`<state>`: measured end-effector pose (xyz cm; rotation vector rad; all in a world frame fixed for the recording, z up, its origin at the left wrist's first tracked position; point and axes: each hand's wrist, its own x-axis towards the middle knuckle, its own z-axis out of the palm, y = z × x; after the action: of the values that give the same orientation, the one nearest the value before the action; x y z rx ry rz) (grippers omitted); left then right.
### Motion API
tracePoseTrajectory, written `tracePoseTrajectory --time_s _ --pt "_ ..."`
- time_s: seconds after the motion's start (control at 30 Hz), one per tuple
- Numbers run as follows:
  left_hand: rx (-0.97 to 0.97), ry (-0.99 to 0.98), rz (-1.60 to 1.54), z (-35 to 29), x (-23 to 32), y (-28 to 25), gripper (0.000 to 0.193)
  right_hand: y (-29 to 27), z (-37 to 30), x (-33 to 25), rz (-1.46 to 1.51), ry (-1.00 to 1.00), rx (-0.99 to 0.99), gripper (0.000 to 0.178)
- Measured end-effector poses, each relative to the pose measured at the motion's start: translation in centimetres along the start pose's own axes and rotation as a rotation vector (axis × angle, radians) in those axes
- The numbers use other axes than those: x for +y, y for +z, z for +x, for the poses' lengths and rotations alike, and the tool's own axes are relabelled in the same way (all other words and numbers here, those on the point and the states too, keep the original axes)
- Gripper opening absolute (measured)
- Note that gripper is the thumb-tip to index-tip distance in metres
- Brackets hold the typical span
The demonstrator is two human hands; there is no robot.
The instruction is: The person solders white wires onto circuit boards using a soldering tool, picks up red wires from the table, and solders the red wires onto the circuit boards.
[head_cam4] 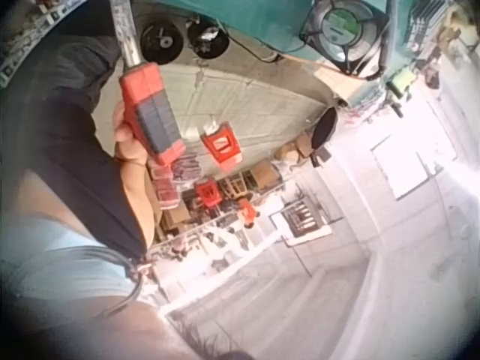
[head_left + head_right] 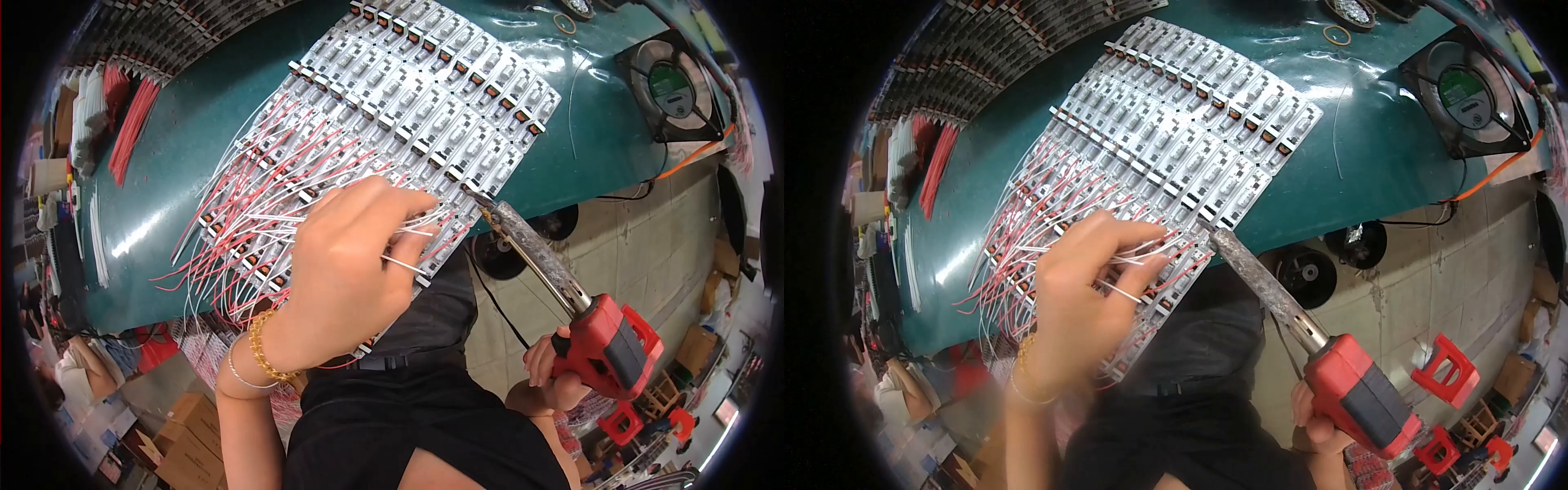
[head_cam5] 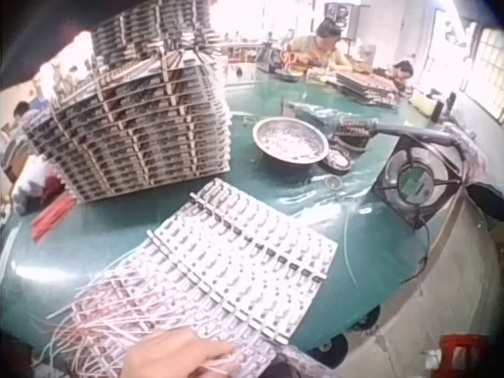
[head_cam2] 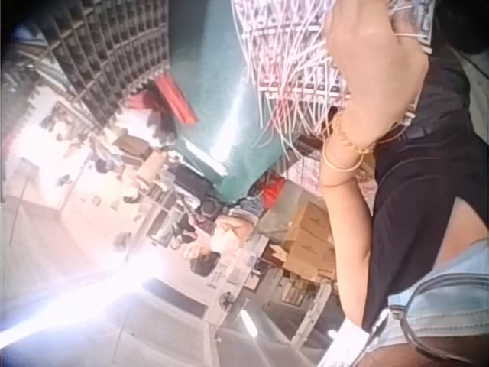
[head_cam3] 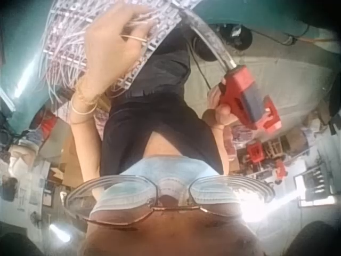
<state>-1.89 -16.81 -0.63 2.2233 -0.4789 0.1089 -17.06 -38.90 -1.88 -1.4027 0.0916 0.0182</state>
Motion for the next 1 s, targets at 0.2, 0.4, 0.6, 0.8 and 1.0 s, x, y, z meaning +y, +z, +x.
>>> tracePoseTrajectory --time_s 0.2,0.4,0.6,0.8,1.0 --pt "-0.148 -0.001 -0.125 -0.1 0.4 -0.5 0.016 -0.1 -0.2 0.1 -0.028 -0.091 0.071 0.074" --pt "-0.118 -0.100 -0.169 0.0 1.0 -0.8 0.009 0.2 -0.7 -0.1 -0.015 -0.051 0.108 0.075" --pt "-0.105 0.076 -0.146 -0.1 -0.3 -0.8 0.015 0.2 -0.7 -0.1 -0.009 -0.040 0.087 0.076" --pt "0.047 -0.024 -0.200 -0.5 0.5 -1.8 0.019 0.3 -0.4 -0.1 0.047 -0.047 0.112 0.072" --pt "-0.029 -0.109 -0.243 -0.9 0.9 -1.7 0.010 0.0 -0.5 0.5 0.035 -0.085 0.096 0.071"
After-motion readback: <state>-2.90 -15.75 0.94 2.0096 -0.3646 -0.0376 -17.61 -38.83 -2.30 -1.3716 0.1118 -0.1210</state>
